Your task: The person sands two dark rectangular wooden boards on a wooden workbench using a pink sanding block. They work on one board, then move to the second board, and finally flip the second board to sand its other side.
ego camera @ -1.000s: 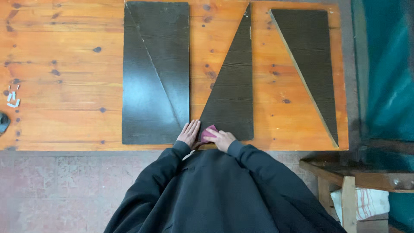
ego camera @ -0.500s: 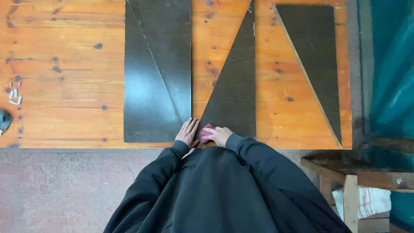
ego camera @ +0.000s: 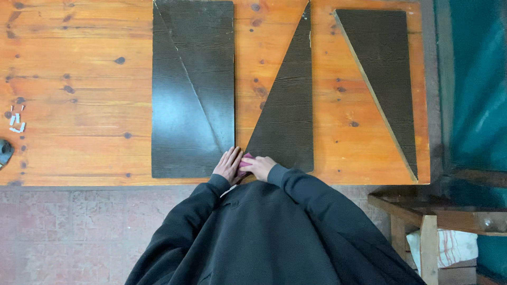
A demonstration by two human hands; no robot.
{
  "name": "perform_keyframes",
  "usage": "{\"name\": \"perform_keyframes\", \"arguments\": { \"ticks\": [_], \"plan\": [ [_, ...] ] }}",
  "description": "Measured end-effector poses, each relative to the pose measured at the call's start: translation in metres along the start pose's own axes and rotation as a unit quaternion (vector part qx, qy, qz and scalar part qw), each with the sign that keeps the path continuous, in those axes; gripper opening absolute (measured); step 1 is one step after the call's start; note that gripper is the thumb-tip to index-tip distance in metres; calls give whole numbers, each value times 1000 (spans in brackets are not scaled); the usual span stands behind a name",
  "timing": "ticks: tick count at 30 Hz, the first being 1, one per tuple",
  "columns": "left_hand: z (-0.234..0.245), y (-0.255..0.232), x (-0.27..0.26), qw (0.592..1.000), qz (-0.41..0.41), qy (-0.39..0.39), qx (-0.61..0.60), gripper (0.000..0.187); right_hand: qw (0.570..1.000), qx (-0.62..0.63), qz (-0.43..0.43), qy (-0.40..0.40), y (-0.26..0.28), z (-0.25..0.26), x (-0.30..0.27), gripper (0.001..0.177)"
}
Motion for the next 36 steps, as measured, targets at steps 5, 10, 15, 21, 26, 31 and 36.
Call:
{"name": "perform_keyframes", "arguments": {
  "ticks": [5, 10, 15, 21, 26, 31, 36],
  "plan": [
    [25, -9, -4, 1000, -7, 9, 4, 140, 998, 24, 47, 31, 11, 22, -10, 60],
    [21, -6, -4, 999, 5, 31, 8, 148, 998, 30, 46, 19, 1, 21, -9, 58],
    [26, -7, -3, 999, -7, 34, 9, 154, 998, 30, 47, -17, 9, 15, -18, 55],
    [34, -8, 8, 999, 10, 9, -51, 141, 991, 86, -95, -26, -58, 16, -17, 49],
    [29, -12, 22, 998, 14, -12, -61, 140, 996, 21, -82, 0, -23, 21, -20, 59],
    [23, -10, 26, 998, 20, 7, -60, 140, 996, -17, -90, -8, -42, 12, -27, 60],
    [16, -11, 30, 997, 36, 39, -57, 145, 998, -5, -65, -22, -4, 31, -13, 60]
  ]
}}
Point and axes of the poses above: each hand's wrist, its own x-axis towards the middle knuckle, its own z-axis out of the back of the hand, y = z × x, the point moved 9 cm from there along x, towards the middle knuckle, and after that the axes turned 13 degrees about -y, right-handed, at the moved point
